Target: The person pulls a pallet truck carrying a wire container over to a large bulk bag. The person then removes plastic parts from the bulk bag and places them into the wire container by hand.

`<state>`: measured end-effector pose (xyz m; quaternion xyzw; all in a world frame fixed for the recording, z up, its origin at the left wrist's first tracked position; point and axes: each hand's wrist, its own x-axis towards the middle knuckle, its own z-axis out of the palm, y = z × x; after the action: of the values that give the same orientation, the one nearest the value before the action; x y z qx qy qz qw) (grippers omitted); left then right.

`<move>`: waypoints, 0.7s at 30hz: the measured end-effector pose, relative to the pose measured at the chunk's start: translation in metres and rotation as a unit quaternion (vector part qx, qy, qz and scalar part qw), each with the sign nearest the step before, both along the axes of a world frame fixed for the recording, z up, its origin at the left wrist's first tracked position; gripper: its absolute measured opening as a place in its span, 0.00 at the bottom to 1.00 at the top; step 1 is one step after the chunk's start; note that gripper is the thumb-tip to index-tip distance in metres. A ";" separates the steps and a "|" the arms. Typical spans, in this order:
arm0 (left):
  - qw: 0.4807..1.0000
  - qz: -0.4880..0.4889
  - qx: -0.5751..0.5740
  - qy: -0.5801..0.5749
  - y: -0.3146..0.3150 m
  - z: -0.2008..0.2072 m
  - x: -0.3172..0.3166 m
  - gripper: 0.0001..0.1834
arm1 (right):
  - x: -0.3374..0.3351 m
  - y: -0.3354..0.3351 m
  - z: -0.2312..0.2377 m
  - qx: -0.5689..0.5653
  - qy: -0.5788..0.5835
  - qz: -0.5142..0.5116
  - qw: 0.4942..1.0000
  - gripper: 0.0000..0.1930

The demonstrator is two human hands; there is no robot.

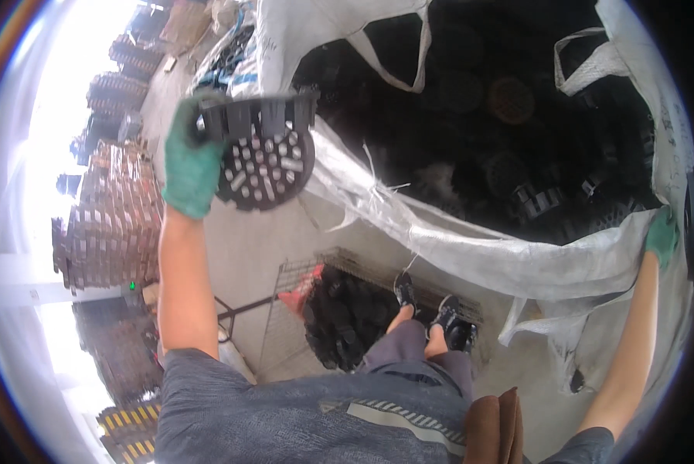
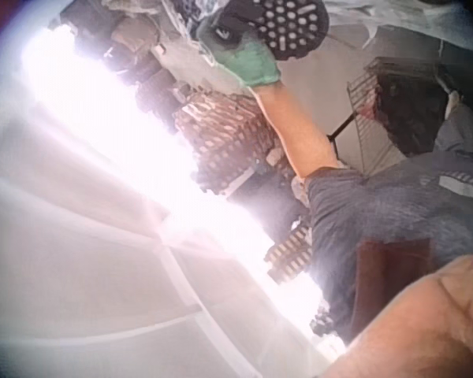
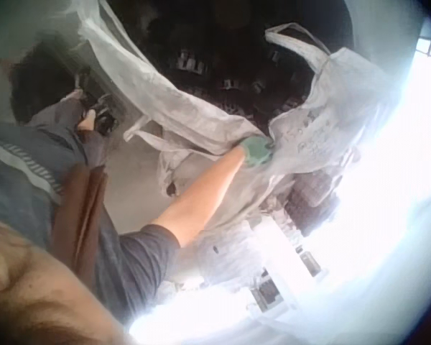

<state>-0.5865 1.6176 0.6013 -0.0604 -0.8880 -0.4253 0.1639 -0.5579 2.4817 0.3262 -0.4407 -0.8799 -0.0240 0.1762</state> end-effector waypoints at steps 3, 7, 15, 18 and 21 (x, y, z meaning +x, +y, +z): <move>0.985 0.058 0.012 -0.163 -0.034 -0.077 0.076 0.23 | 0.006 0.077 -0.003 0.069 -0.032 0.047 0.996 0.39; 0.893 0.052 -0.301 -0.330 -0.085 -0.204 0.213 0.18 | -0.011 0.025 0.003 -0.067 0.025 0.065 0.995 0.40; 0.791 0.105 -0.381 -0.466 -0.159 -0.304 0.287 0.41 | -0.001 0.070 0.003 0.017 0.010 0.035 0.999 0.41; 0.921 0.158 -0.269 -0.231 -0.123 -0.258 0.170 0.33 | 0.012 0.087 -0.008 0.036 -0.038 0.037 0.998 0.41; 0.968 0.054 -0.244 -0.025 -0.034 -0.171 0.033 0.24 | 0.015 0.078 -0.025 0.071 -0.019 0.072 0.995 0.35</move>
<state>-0.5531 1.5836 0.4298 -0.0401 -0.9706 -0.1881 0.1450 -0.5432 2.5600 0.3010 -0.3616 -0.9088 -0.0818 0.1914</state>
